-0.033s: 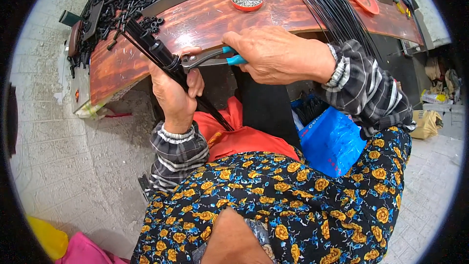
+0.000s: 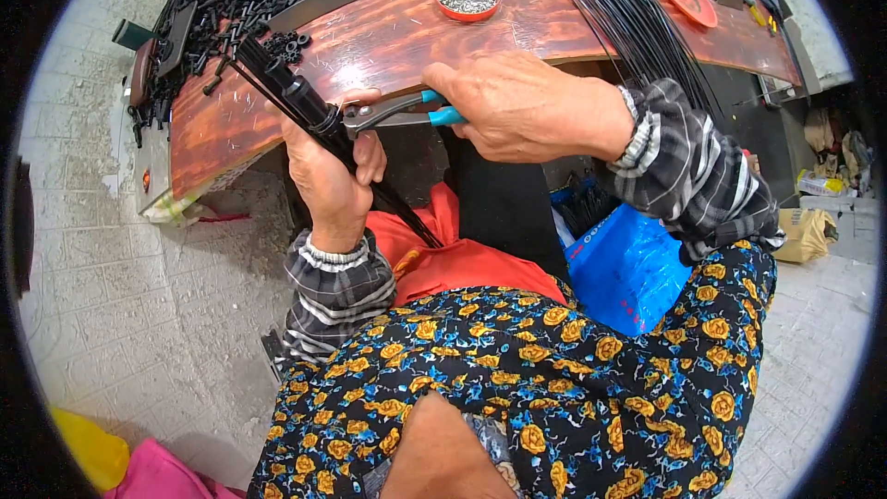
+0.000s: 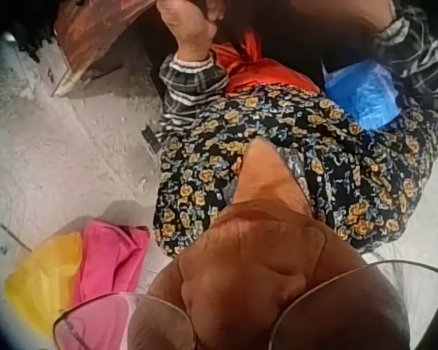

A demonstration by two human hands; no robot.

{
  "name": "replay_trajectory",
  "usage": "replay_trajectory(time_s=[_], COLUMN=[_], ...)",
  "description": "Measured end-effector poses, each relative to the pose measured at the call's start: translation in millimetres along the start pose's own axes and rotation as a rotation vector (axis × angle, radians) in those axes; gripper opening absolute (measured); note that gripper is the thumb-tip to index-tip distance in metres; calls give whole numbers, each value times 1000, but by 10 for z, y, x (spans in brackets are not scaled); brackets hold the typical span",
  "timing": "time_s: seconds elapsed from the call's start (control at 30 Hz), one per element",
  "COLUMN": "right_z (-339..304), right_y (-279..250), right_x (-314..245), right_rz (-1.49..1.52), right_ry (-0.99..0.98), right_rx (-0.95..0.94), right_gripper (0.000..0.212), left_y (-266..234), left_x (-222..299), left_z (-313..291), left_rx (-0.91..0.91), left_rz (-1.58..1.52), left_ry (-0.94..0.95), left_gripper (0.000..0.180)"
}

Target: Assembling electronic wire harnesses by inserting wires into plastic connectors and securing them using pliers.

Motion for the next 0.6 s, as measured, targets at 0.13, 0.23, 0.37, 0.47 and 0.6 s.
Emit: replay_trajectory(time_s=[0.13,0.23,0.37,0.47,0.6], right_z=[39,-5,31,57,74], right_y=[51,247,238,3,-182], right_x=[35,106,87,31,-54], right_rz=[-198,31,113,-101,-293], right_ry=[76,129,132,77,-60], right_rx=[168,345,300,246,261], right_gripper=[25,16,16,16,16], left_y=[-44,-96,-76,-37,-11], left_x=[64,72,53,48,42], left_z=[-51,27,13,-17,-28], left_rx=[-5,15,-122,-145,-121], left_rz=[29,40,9,-12,33], left_ry=[50,56,28,16,30], left_gripper=[93,93,91,91,91])
Point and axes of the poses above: each hand's wrist, its own z-axis towards the middle knuckle, its own y-axis out of the palm, x = y × z, the point moved 10 cm from there along z, towards the middle knuckle, and after that the axes turned 13 degrees about x, right-handed, at the moved point
